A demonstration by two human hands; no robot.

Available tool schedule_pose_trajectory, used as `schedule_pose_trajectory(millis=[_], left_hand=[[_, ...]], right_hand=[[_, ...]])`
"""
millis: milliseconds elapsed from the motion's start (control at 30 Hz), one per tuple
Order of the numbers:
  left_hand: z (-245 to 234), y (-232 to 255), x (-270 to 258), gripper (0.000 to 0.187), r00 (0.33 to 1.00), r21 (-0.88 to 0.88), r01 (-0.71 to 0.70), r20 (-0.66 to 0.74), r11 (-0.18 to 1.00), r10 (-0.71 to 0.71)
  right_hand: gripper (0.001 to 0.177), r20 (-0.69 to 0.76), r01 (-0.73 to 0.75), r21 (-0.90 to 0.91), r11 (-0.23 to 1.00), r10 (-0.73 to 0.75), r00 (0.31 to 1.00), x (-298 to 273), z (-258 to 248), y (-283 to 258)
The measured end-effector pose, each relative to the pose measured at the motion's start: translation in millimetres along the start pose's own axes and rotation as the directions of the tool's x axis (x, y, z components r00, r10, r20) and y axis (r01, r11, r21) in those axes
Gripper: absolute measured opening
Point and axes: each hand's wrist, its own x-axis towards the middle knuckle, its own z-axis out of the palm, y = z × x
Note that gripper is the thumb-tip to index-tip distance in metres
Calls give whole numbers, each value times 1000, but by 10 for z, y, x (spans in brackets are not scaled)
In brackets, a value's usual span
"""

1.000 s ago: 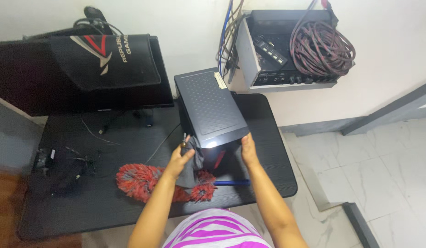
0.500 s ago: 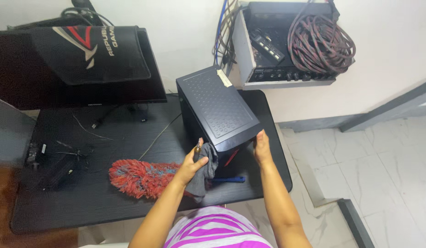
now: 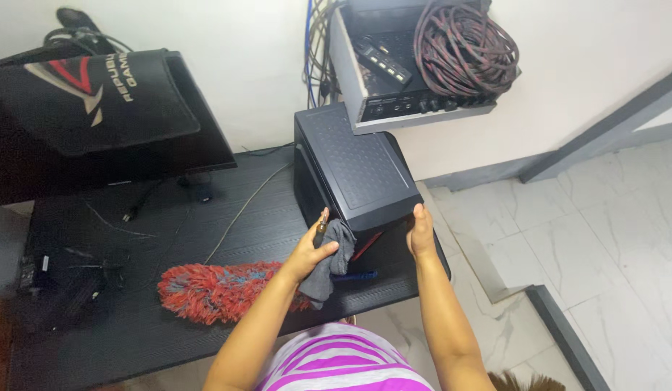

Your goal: The person cleans a desk surface using a duster and a cloth. They move a mousepad and a computer tower aside, wipe the desk, dust the tower, and then return the items to their original positions.

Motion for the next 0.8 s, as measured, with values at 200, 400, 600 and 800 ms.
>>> schedule_pose_trajectory(millis=[200, 400, 600, 800], left_hand=[[-20, -62, 145, 98, 996, -26, 48, 79, 999, -45], [160, -123, 406, 97, 987, 7, 23, 161, 1000, -24], [256, -170, 699, 97, 981, 7, 31, 191, 1000, -31], [30, -186, 588, 103, 968, 11, 60, 243, 998, -60]], right_hand=[[63, -49, 72, -155, 985, -81, 996, -156, 30, -234], [57, -111, 99, -175, 980, -119, 987, -129, -217, -332], [56, -120, 101, -188, 977, -125, 985, -72, -403, -366], [61, -35, 138, -307, 942, -156, 987, -87, -417, -454]])
